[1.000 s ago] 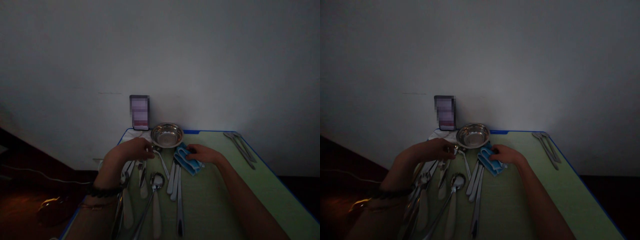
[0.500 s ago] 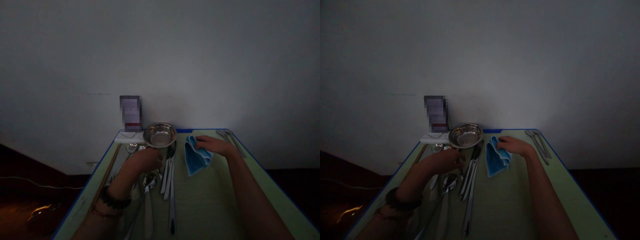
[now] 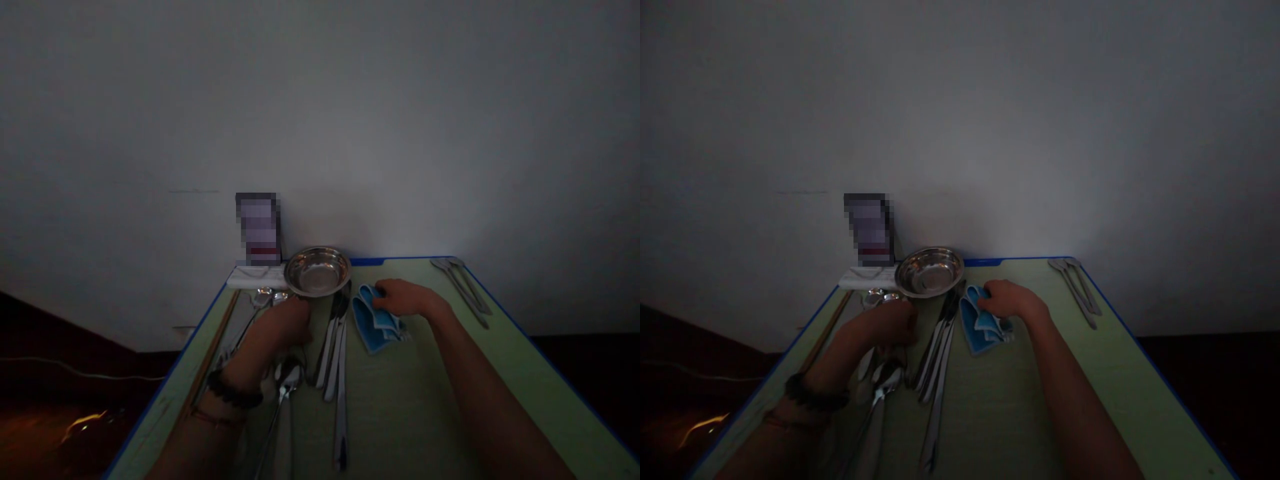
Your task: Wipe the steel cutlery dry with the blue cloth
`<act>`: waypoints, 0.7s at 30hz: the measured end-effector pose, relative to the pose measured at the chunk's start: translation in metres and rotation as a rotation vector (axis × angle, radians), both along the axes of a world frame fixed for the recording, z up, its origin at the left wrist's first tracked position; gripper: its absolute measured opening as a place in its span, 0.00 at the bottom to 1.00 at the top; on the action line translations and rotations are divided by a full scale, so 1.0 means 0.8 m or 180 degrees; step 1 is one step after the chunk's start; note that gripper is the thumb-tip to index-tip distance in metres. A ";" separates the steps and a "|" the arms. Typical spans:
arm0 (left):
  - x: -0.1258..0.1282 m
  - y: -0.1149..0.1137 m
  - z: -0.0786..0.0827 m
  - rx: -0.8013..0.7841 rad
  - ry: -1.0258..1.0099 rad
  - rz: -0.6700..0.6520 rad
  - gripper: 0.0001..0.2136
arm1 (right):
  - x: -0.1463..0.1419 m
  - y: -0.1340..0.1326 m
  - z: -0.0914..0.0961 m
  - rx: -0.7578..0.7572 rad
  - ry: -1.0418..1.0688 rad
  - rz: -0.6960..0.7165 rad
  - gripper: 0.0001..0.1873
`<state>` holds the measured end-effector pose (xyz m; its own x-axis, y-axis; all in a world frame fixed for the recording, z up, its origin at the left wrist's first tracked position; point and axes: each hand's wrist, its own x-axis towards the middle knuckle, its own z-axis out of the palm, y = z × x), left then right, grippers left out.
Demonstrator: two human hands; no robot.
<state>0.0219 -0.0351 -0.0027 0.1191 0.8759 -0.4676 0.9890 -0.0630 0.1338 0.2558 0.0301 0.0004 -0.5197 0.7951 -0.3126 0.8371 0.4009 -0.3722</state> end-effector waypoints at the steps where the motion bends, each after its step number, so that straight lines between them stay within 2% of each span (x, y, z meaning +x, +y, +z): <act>1: -0.002 0.000 0.001 -0.0103 -0.0013 0.0014 0.14 | -0.006 -0.001 -0.003 0.0073 -0.0024 0.0020 0.15; 4: -0.010 0.001 0.007 -0.0474 -0.0005 0.0039 0.14 | -0.024 -0.009 -0.009 0.0212 -0.0044 0.0151 0.17; 11: -0.028 -0.005 0.034 -0.0728 -0.0159 0.0151 0.14 | -0.053 -0.029 -0.013 0.0296 0.0086 0.0445 0.16; 17: -0.048 -0.006 0.055 -0.0414 -0.0460 -0.0096 0.11 | -0.067 -0.040 -0.014 0.0152 0.0367 0.0710 0.17; 21: -0.064 -0.016 0.074 -0.0048 -0.0599 -0.0223 0.11 | -0.060 -0.036 -0.008 -0.0076 0.0606 0.0836 0.16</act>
<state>-0.0294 -0.0483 0.0568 0.2660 0.8555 -0.4443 0.9397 -0.1275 0.3172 0.2081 0.0012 -0.0057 -0.7571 0.6197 -0.2070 0.6207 0.5833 -0.5239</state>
